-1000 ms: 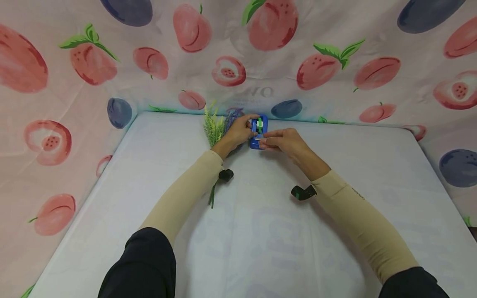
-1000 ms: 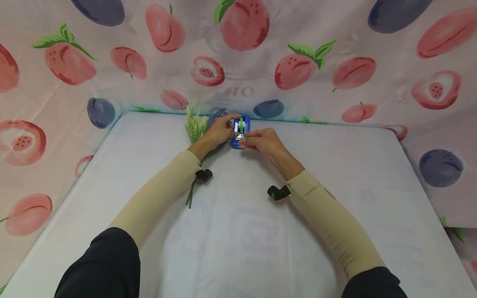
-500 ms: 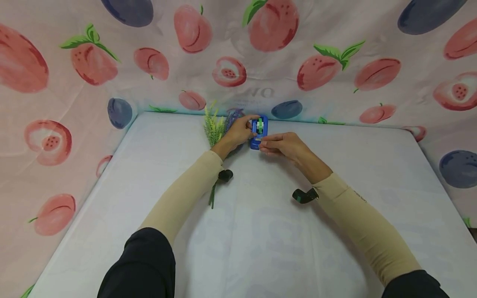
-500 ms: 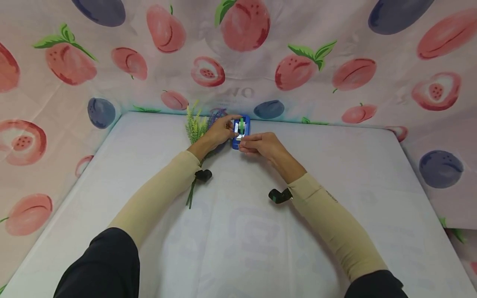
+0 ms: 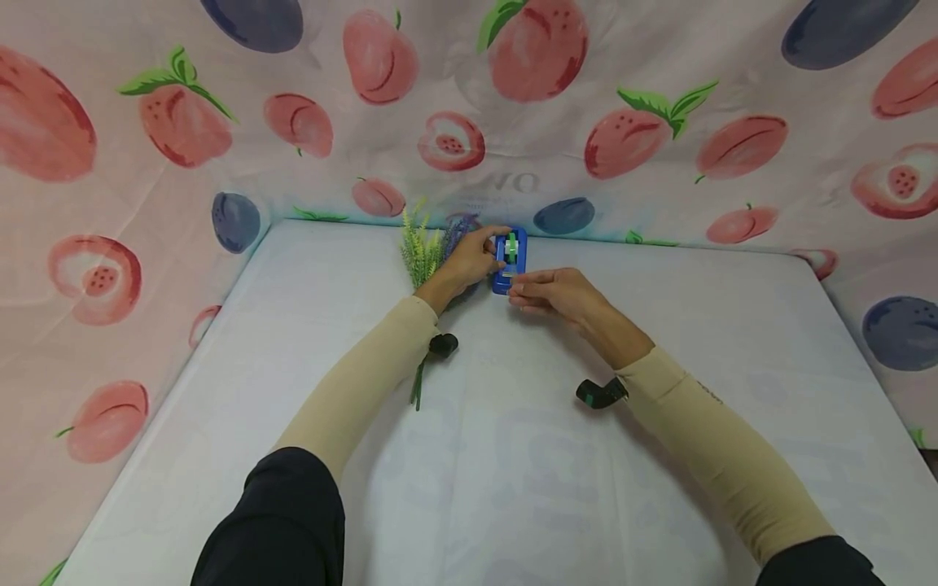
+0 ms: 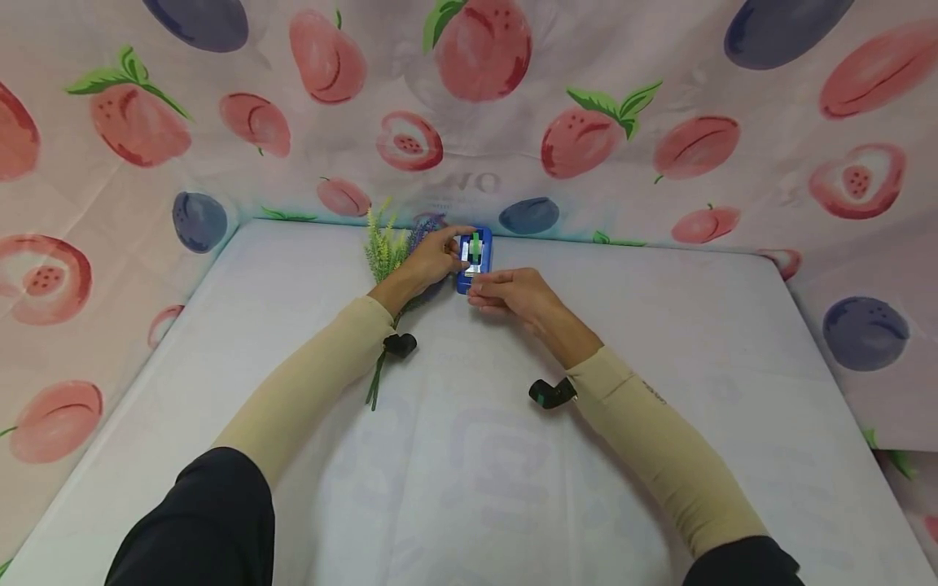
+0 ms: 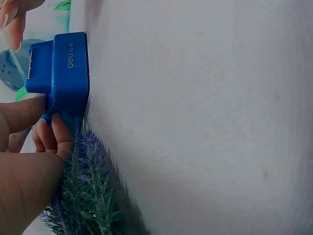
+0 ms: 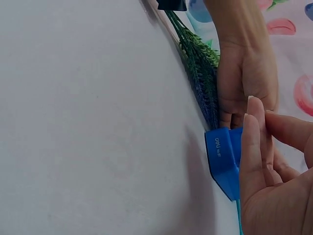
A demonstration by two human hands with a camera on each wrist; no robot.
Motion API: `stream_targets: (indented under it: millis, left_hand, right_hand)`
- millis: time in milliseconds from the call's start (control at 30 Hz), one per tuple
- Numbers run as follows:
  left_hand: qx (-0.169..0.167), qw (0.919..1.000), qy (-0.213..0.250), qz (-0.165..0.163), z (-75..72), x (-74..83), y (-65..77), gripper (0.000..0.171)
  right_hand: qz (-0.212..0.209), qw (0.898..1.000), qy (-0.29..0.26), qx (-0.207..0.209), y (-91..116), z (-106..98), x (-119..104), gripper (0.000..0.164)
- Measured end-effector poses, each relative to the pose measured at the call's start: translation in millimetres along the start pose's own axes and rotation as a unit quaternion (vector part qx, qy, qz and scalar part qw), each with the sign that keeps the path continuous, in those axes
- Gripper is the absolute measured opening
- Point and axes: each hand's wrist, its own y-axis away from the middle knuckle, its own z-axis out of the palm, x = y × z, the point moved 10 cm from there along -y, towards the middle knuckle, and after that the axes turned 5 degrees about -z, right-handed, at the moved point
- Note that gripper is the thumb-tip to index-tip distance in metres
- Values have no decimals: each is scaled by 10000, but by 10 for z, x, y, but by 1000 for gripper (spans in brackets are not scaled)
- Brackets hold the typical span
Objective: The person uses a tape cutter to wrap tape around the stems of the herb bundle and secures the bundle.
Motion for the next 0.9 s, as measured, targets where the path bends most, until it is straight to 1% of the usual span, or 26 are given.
stream_targets:
  millis: [200,400,900]
  left_hand:
    - [-12,10000,-53,3,9,-2,-1,62]
    - [-19,10000,-89,-18,6,0,-1,62]
    - [-18,9999,-99,-6,2,12,21,62]
  right_hand:
    - [-18,9999,-109,-23,35,24,21,39]
    - [-59,9998,-73,-151,50,55,29,41]
    - [-185,9994,-99,-277,86,84,49,39]
